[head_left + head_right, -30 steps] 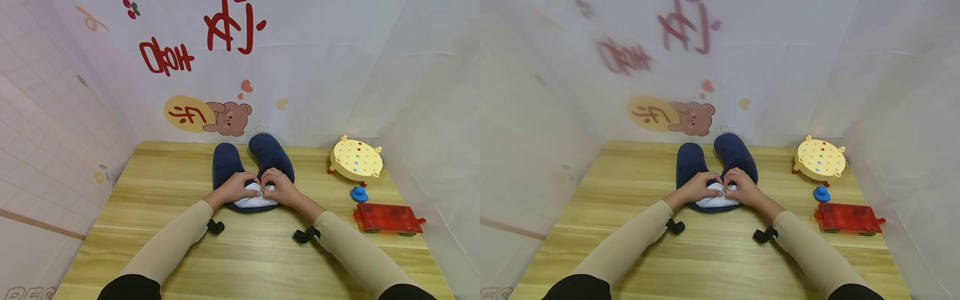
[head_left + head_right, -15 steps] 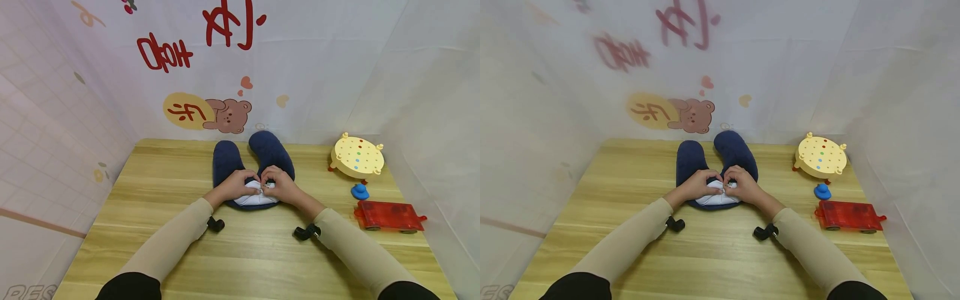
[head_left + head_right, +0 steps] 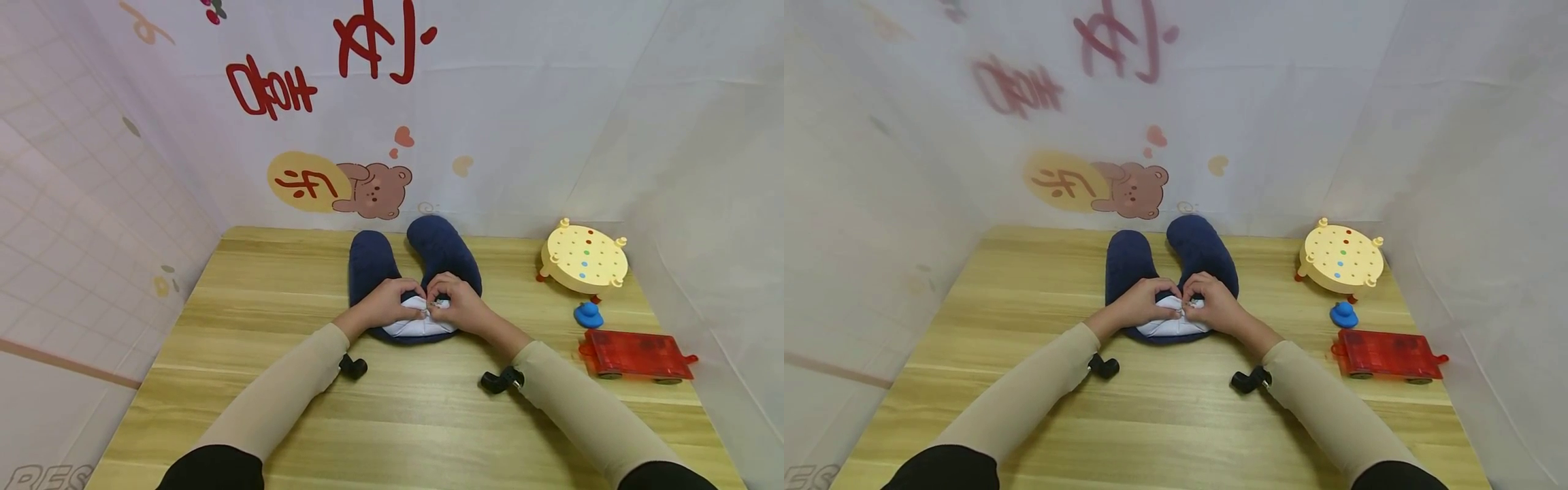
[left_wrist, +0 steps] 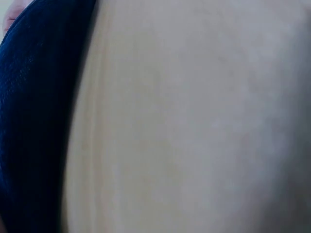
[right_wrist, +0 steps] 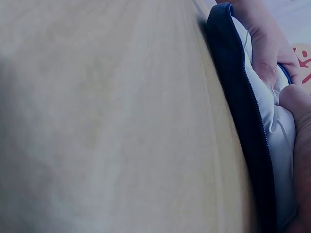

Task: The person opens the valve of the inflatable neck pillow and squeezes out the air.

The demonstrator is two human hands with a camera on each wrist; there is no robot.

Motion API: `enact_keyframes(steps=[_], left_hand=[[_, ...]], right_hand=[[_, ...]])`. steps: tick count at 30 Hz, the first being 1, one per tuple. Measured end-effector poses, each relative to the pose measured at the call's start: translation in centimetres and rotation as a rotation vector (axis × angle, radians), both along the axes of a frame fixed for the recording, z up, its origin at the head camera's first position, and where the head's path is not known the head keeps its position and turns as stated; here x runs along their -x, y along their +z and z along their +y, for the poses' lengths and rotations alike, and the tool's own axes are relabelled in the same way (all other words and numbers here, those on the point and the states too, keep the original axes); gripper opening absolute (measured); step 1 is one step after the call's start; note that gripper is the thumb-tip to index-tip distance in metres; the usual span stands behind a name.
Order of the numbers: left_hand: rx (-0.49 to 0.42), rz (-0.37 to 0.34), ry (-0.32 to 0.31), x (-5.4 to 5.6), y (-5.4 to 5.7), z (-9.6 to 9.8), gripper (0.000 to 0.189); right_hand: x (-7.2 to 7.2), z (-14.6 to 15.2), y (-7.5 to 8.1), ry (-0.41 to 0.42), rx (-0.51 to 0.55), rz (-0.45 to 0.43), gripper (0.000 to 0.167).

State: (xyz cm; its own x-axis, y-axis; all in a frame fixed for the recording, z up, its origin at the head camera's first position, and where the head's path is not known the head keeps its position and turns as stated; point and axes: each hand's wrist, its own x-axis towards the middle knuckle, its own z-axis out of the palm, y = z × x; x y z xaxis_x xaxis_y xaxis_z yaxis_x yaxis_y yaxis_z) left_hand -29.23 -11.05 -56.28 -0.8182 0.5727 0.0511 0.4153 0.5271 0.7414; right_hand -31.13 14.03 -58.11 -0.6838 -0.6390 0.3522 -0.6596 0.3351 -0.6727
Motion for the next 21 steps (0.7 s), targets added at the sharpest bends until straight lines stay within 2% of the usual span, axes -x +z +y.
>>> enact_keyframes(steps=[14,21], left_hand=[[0.022,-0.023,0.009,-0.24,-0.09,0.11,0.026],[0.014,-0.01,0.01,-0.25,0.17,0.25,0.026]], right_hand=[[-0.12,-0.02,-0.53,0.014,0.017,0.022,0.021],[-0.03,0.09,-0.34,0.014,0.001,-0.004,0.007]])
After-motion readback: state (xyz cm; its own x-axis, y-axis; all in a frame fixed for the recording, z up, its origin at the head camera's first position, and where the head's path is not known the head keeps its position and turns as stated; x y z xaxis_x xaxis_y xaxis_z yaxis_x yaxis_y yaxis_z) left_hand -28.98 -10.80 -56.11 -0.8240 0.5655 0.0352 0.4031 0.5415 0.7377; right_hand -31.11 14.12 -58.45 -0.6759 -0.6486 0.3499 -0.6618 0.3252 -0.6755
